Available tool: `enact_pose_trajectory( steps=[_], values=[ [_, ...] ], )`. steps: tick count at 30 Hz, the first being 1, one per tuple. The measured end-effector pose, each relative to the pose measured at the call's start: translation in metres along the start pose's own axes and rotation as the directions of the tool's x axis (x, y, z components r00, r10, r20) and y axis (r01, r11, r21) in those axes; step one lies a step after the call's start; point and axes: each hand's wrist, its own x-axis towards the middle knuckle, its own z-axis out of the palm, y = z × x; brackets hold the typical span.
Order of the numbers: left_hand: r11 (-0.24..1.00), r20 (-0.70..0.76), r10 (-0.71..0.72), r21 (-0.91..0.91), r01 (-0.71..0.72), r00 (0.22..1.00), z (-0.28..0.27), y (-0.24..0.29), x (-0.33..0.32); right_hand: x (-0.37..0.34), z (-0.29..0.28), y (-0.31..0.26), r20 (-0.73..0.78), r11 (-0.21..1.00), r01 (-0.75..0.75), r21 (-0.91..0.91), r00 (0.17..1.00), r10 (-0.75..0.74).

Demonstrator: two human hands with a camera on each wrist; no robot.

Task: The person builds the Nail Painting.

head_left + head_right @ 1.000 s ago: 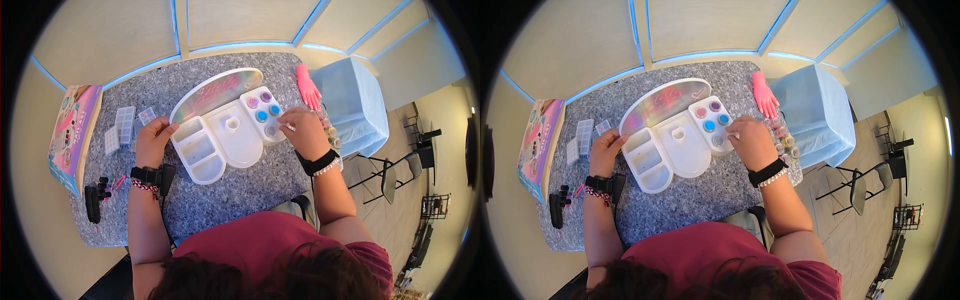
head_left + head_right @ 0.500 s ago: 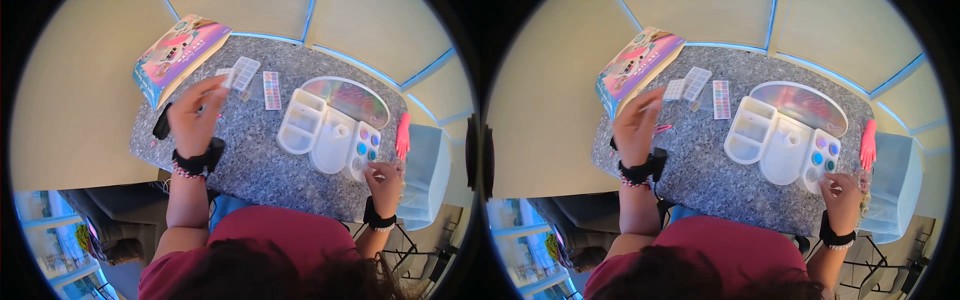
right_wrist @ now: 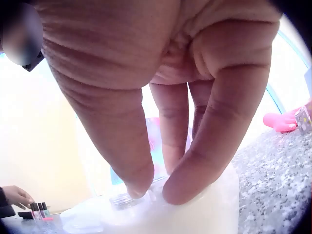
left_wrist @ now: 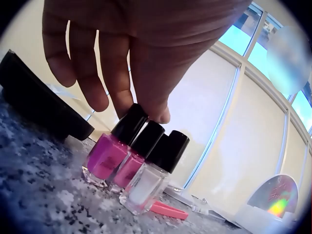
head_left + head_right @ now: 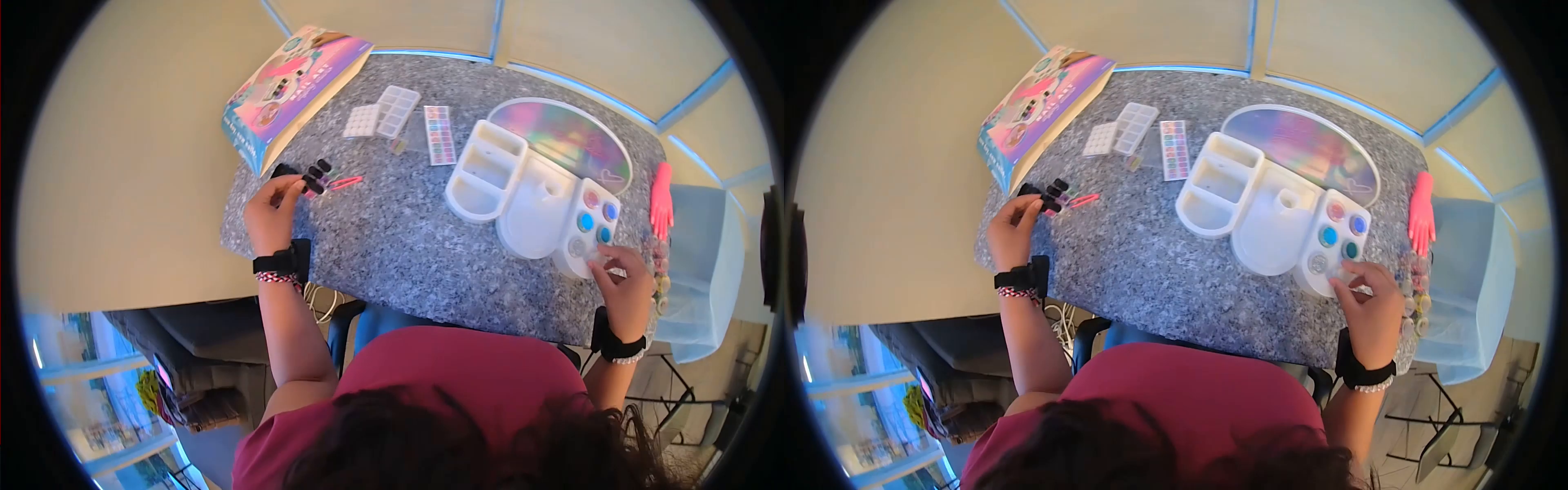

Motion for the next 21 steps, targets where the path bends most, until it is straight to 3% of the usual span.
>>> enact_pose_trajectory(
  steps=[2, 11, 13, 16, 18, 19, 20, 21],
  values=[
    [1.000, 0.000, 0.002, -0.031, -0.002, 1.000, 0.003, 0.001, 0.002, 0.001, -0.001, 0.003, -0.002, 0.996, -0.026, 0.083, 1.000, 0.027],
    [0.999, 0.005, 0.015, 0.030, -0.015, 1.000, 0.005, 0.004, 0.000, 0.003, -0.001, 0.016, -0.009, 0.993, -0.014, 0.118, 1.000, 0.016],
    [0.979, -0.086, 0.057, 0.202, -0.038, 0.995, 0.002, 0.009, -0.003, 0.002, -0.001, 0.015, -0.006, 0.992, -0.007, 0.124, 1.000, 0.008],
    [0.954, -0.208, 0.102, 0.299, -0.036, 0.973, -0.003, 0.051, -0.012, 0.006, -0.001, 0.014, 0.000, 0.996, -0.003, 0.093, 1.000, 0.003],
    [0.960, -0.215, 0.112, 0.276, -0.050, 0.970, 0.006, 0.087, -0.022, 0.006, -0.002, 0.016, 0.009, 0.997, 0.039, 0.072, 0.999, -0.040],
    [0.971, -0.183, 0.214, 0.144, -0.189, 0.960, 0.016, 0.103, -0.027, 0.007, -0.001, 0.017, 0.005, 0.997, 0.031, 0.070, 0.999, -0.032],
    [0.948, -0.163, 0.314, 0.007, -0.317, 0.935, 0.026, 0.119, -0.033, 0.008, 0.003, 0.019, -0.095, 0.994, 0.040, 0.101, 0.995, -0.031],
    [0.948, -0.154, 0.316, 0.007, -0.319, 0.936, 0.035, 0.135, -0.037, 0.009, 0.007, 0.022, -0.194, 0.990, 0.054, 0.130, 0.981, -0.028]
  ],
)
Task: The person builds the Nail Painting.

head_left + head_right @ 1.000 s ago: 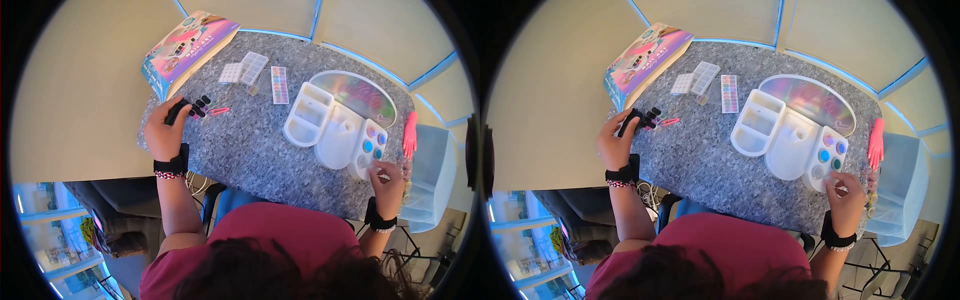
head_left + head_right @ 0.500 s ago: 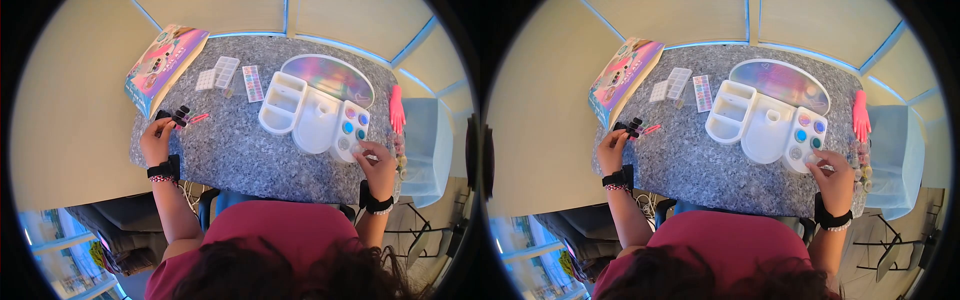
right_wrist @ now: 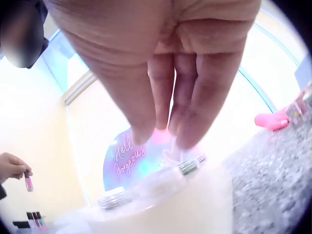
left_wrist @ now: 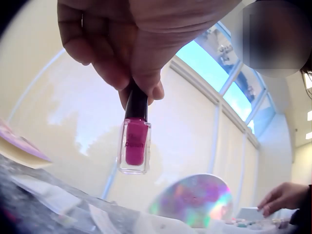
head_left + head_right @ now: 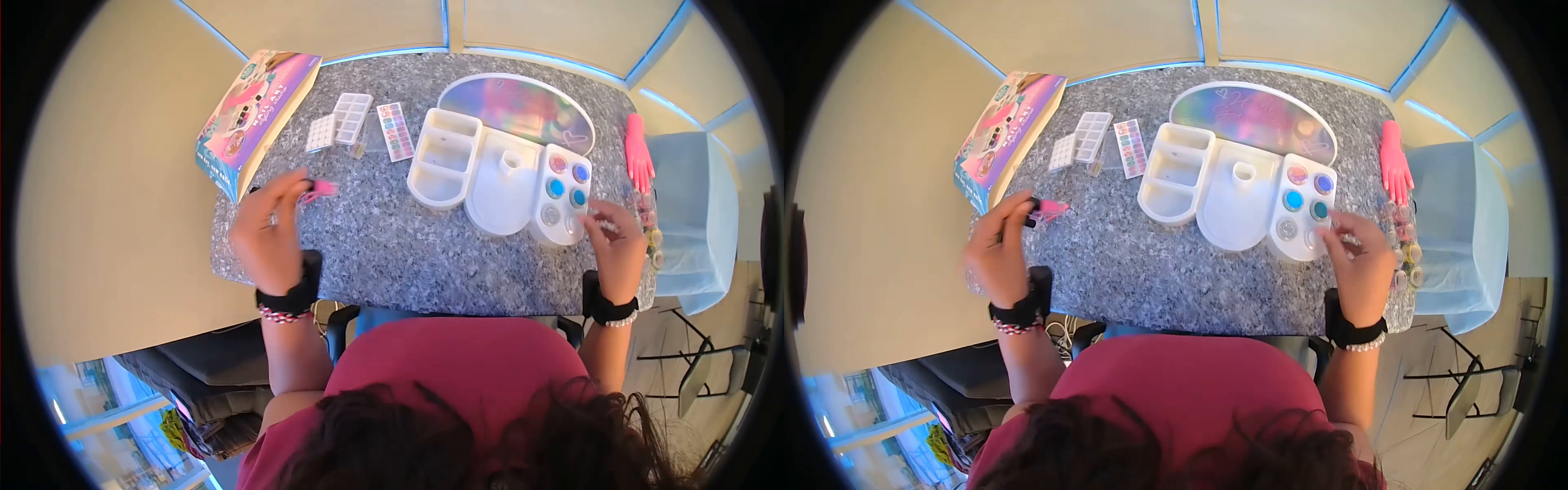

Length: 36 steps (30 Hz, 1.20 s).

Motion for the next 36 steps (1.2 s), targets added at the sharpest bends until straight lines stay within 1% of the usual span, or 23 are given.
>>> enact_pose_trajectory(
  steps=[1, 2, 3, 5, 6, 7, 8, 9, 11, 12, 13, 14, 15, 17, 19, 21, 23, 24, 27, 29, 33, 35, 36],
  values=[
    [0.991, 0.101, 0.137, -0.018, -0.136, 0.985, 0.011, 0.017, 0.003, 0.003, 0.004, 0.006, -0.006, 1.000, -0.005, 0.001, 1.000, 0.005],
    [0.962, 0.195, 0.273, -0.052, -0.268, 0.942, 0.025, 0.029, 0.004, 0.006, 0.009, 0.013, -0.088, 0.982, 0.013, 0.186, 0.996, 0.003],
    [0.940, 0.222, 0.341, -0.077, -0.333, 0.913, 0.040, 0.039, 0.004, 0.010, 0.011, 0.019, -0.168, 0.931, 0.046, 0.362, 0.986, 0.017],
    [0.936, 0.373, 0.353, -0.148, -0.321, 0.858, 0.060, 0.048, 0.004, 0.013, 0.012, 0.027, -0.169, 0.911, 0.007, 0.411, 0.983, 0.069],
    [0.933, 0.376, 0.359, -0.153, -0.324, 0.854, 0.069, 0.049, 0.003, 0.014, 0.016, 0.028, -0.139, 0.832, -0.021, 0.555, 0.983, 0.117],
    [0.949, 0.435, 0.314, -0.156, -0.273, 0.844, 0.078, 0.046, 0.000, 0.014, 0.018, 0.027, -0.101, 0.728, -0.048, 0.684, 0.982, 0.159],
    [0.963, 0.493, 0.268, -0.153, -0.221, 0.828, 0.085, 0.043, -0.002, 0.014, 0.020, 0.024, -0.061, 0.743, -0.054, 0.667, 0.990, 0.127],
    [0.963, 0.502, 0.271, -0.153, -0.223, 0.822, 0.089, 0.041, -0.004, 0.012, 0.024, 0.025, -0.064, 0.741, -0.059, 0.669, 0.989, 0.137],
    [0.967, 0.506, 0.253, -0.131, -0.217, 0.825, 0.099, 0.037, -0.007, 0.013, 0.033, 0.030, -0.030, 0.786, 0.060, 0.615, 0.998, -0.053],
    [0.967, 0.513, 0.254, -0.131, -0.217, 0.820, 0.102, 0.034, -0.008, 0.012, 0.037, 0.032, -0.022, 0.789, 0.069, 0.610, 0.997, -0.071],
    [0.949, 0.491, 0.312, -0.124, -0.289, 0.814, 0.106, 0.030, -0.008, 0.011, 0.039, 0.031, -0.023, 0.789, 0.064, 0.611, 0.998, -0.064],
    [0.926, 0.468, 0.369, -0.114, -0.359, 0.803, 0.109, 0.027, -0.008, 0.011, 0.041, 0.028, -0.004, 0.835, 0.096, 0.542, 0.994, -0.111],
    [0.926, 0.472, 0.369, -0.113, -0.361, 0.800, 0.111, 0.026, -0.008, 0.011, 0.042, 0.024, 0.019, 0.872, 0.130, 0.472, 0.987, -0.157],
    [0.871, 0.426, 0.480, -0.126, -0.475, 0.766, 0.113, 0.023, -0.009, 0.011, 0.044, 0.020, 0.022, 0.878, 0.118, 0.464, 0.989, -0.145],
    [0.845, 0.444, 0.510, -0.101, -0.525, 0.736, 0.116, 0.020, -0.009, 0.011, 0.043, 0.015, 0.026, 0.885, 0.104, 0.454, 0.991, -0.129],
    [0.818, 0.468, 0.535, -0.079, -0.569, 0.704, 0.119, 0.018, -0.011, 0.012, 0.039, 0.008, 0.062, 0.959, 0.163, 0.231, 0.981, -0.182],
    [0.800, 0.434, 0.555, -0.047, -0.598, 0.709, 0.121, 0.018, -0.015, 0.012, 0.040, 0.002, 0.058, 0.966, 0.173, 0.194, 0.981, -0.187],
    [0.801, 0.438, 0.553, -0.047, -0.597, 0.708, 0.120, 0.018, -0.016, 0.013, 0.040, 0.000, 0.052, 0.968, 0.198, 0.153, 0.977, -0.208],
    [0.803, 0.450, 0.554, -0.066, -0.593, 0.700, 0.120, 0.021, -0.019, 0.013, 0.041, 0.000, 0.063, 0.970, 0.174, 0.169, 0.980, -0.187],
    [0.856, 0.478, 0.449, 0.013, -0.517, 0.755, 0.119, 0.027, -0.022, 0.013, 0.040, -0.001, 0.070, 0.972, 0.182, 0.152, 0.978, -0.194],
    [0.874, 0.466, 0.420, 0.024, -0.486, 0.778, 0.120, 0.032, -0.021, 0.013, 0.040, -0.005, 0.086, 0.972, 0.211, 0.106, 0.972, -0.221],
    [0.911, 0.487, 0.364, -0.008, -0.413, 0.794, 0.122, 0.031, -0.020, 0.012, 0.041, -0.004, 0.081, 0.971, 0.213, 0.109, 0.972, -0.222],
    [0.911, 0.487, 0.364, -0.009, -0.412, 0.794, 0.122, 0.028, -0.019, 0.012, 0.041, -0.003, 0.074, 0.971, 0.214, 0.109, 0.972, -0.222]
  ],
)
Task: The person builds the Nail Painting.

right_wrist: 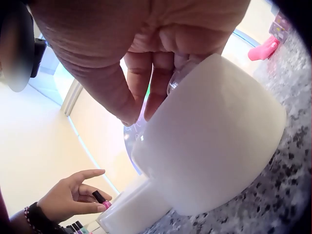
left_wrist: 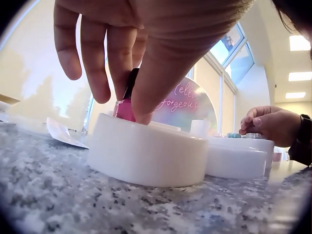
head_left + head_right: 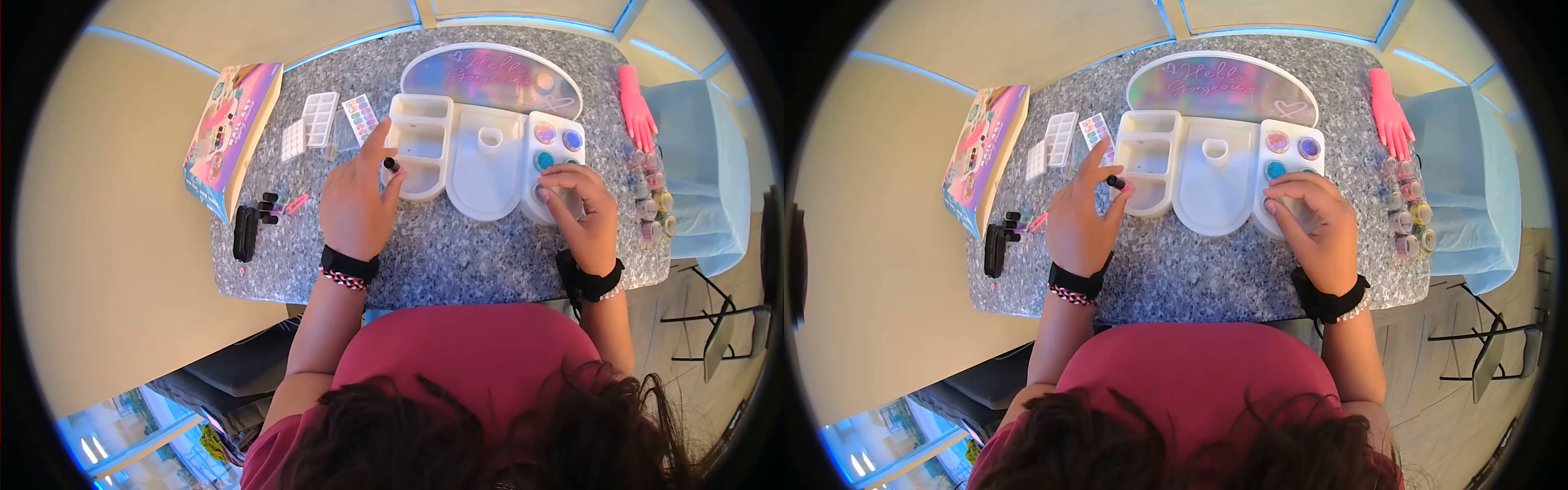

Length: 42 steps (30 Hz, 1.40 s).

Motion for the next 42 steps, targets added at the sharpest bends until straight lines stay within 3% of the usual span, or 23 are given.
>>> enact_pose_trajectory(
  steps=[3, 6, 9, 13, 15, 17, 19, 21, 25, 27, 28, 31, 38, 42],
  values=[
    [0.998, 0.103, -0.071, 0.003, 0.071, 0.992, 0.007, -0.006, 0.000, 0.001, -0.002, -0.003, 0.009, 1.000, 0.021, -0.009, 1.000, -0.021],
    [0.999, 0.007, -0.033, 0.031, 0.032, 0.999, 0.010, -0.008, 0.000, -0.001, -0.002, -0.002, -0.007, 0.999, 0.017, 0.036, 1.000, -0.017],
    [0.995, 0.037, -0.071, 0.077, 0.068, 0.997, 0.011, -0.007, 0.000, -0.003, -0.003, -0.007, -0.002, 1.000, 0.016, 0.003, 1.000, -0.016],
    [0.991, -0.039, -0.040, 0.125, 0.045, 0.998, 0.000, -0.003, -0.008, -0.009, -0.001, -0.009, 0.018, 0.999, 0.028, 0.043, 0.999, -0.029],
    [0.985, -0.114, -0.107, -0.147, 0.090, 0.988, -0.011, -0.001, -0.005, -0.011, -0.002, -0.005, 0.006, 0.999, -0.026, 0.045, 1.000, 0.026],
    [0.986, -0.147, -0.121, -0.136, 0.101, 0.982, -0.027, -0.024, -0.013, -0.011, -0.003, -0.003, 0.023, 0.996, -0.044, 0.072, 0.999, 0.042],
    [0.947, -0.230, -0.164, 0.237, 0.218, 0.959, -0.055, -0.046, -0.026, -0.010, -0.007, -0.003, 0.073, 0.999, -0.038, 0.019, 0.997, 0.036],
    [0.827, -0.223, -0.415, 0.313, 0.468, 0.882, -0.077, -0.056, -0.035, -0.008, -0.009, -0.004, 0.089, 0.999, -0.046, 0.025, 0.995, 0.043],
    [0.774, -0.280, -0.410, 0.397, 0.494, 0.868, -0.092, -0.113, -0.076, -0.007, -0.007, -0.002, 0.107, 0.998, -0.044, 0.036, 0.993, 0.040],
    [0.747, -0.318, -0.537, 0.251, 0.615, 0.782, -0.101, -0.123, -0.085, -0.008, -0.006, 0.001, 0.111, 0.999, -0.024, 0.025, 0.994, 0.022],
    [0.783, -0.310, -0.476, 0.277, 0.557, 0.823, -0.106, -0.127, -0.087, -0.009, -0.005, 0.001, 0.111, 1.000, -0.009, 0.008, 0.994, 0.008],
    [0.827, -0.242, -0.478, 0.199, 0.525, 0.844, -0.107, -0.143, -0.093, -0.009, -0.005, 0.001, 0.114, 1.000, -0.006, 0.009, 0.994, 0.005],
    [0.837, -0.247, -0.493, 0.129, 0.533, 0.834, -0.096, -0.153, -0.094, -0.009, -0.005, 0.002, 0.117, 0.999, -0.021, 0.023, 0.993, 0.018],
    [0.816, -0.212, -0.509, 0.188, 0.546, 0.834, -0.092, -0.155, -0.094, -0.009, -0.004, 0.003, 0.113, 1.000, -0.018, -0.002, 0.993, 0.018]
  ],
)
